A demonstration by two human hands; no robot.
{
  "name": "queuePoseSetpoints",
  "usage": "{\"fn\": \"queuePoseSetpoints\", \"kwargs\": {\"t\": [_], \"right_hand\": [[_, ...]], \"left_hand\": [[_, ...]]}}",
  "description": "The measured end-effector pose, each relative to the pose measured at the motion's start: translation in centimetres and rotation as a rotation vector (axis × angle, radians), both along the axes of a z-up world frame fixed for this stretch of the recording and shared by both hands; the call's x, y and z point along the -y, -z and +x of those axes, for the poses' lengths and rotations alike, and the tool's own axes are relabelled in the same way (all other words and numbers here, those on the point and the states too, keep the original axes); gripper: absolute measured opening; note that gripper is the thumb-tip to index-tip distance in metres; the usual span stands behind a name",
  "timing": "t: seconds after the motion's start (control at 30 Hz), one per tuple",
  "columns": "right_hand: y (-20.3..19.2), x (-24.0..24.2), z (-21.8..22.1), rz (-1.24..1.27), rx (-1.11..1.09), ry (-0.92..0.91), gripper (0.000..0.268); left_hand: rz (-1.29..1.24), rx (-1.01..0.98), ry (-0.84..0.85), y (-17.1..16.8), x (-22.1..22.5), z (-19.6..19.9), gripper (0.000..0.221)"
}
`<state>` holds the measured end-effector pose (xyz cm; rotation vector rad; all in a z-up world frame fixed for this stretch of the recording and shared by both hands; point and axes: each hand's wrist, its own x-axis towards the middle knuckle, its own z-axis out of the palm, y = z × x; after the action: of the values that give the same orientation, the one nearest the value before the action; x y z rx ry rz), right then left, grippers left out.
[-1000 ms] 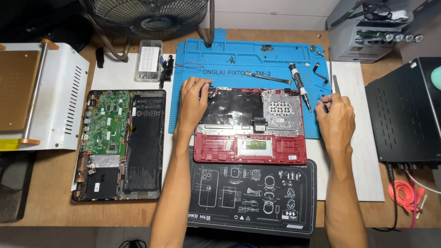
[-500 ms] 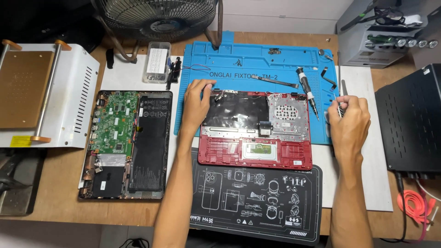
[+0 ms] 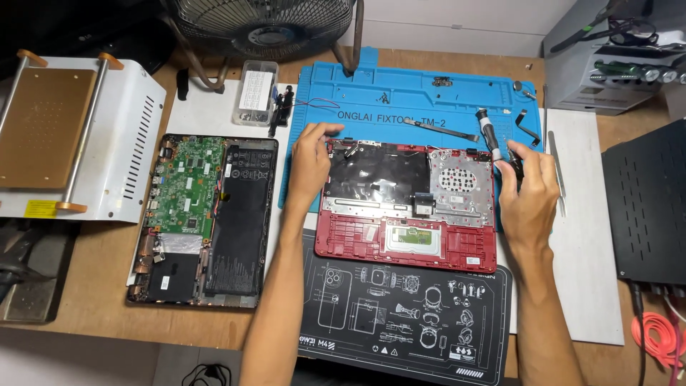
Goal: Detaching the screen assembly from a laptop chassis by removing screws and disconnecting internal components.
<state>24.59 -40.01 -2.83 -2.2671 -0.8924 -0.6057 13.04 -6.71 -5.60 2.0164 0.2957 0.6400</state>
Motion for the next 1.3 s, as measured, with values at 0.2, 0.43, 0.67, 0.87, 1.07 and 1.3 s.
{"fn": "queuePoseSetpoints", "kwargs": {"t": [0.2, 0.43, 0.67, 0.87, 1.07, 1.3], "right_hand": [[-0.3, -0.6, -0.3, 0.031, 0.037, -0.017, 0.026], [-0.7, -0.9, -0.1, 0.073, -0.019, -0.044, 0.024], [0.2, -0.1, 0.6, 0.163, -0.176, 0.014, 0.021], [0.7, 0.1, 0.8, 0.181, -0.197, 0.006, 0.026], [0.3, -0.2, 0.6, 0.197, -0.257, 0.054, 0.035], [-0.1, -0.2, 0.5, 0.471, -0.368, -0.002, 0.012]], "left_hand": [[-0.004, -0.011, -0.018, -0.2, -0.1, -0.2, 0.04], [0.023, -0.005, -0.034, 0.2, -0.1, 0.0, 0.037], [0.006, -0.024, -0.019, 0.1, -0.1, -0.1, 0.034], [-0.058, -0.066, 0.007, -0.5, -0.3, -0.5, 0.032], [-0.101, -0.079, 0.013, -0.7, -0.3, -0.6, 0.032], [-0.044, -0.063, 0.012, -0.4, -0.5, -0.5, 0.026]]}}
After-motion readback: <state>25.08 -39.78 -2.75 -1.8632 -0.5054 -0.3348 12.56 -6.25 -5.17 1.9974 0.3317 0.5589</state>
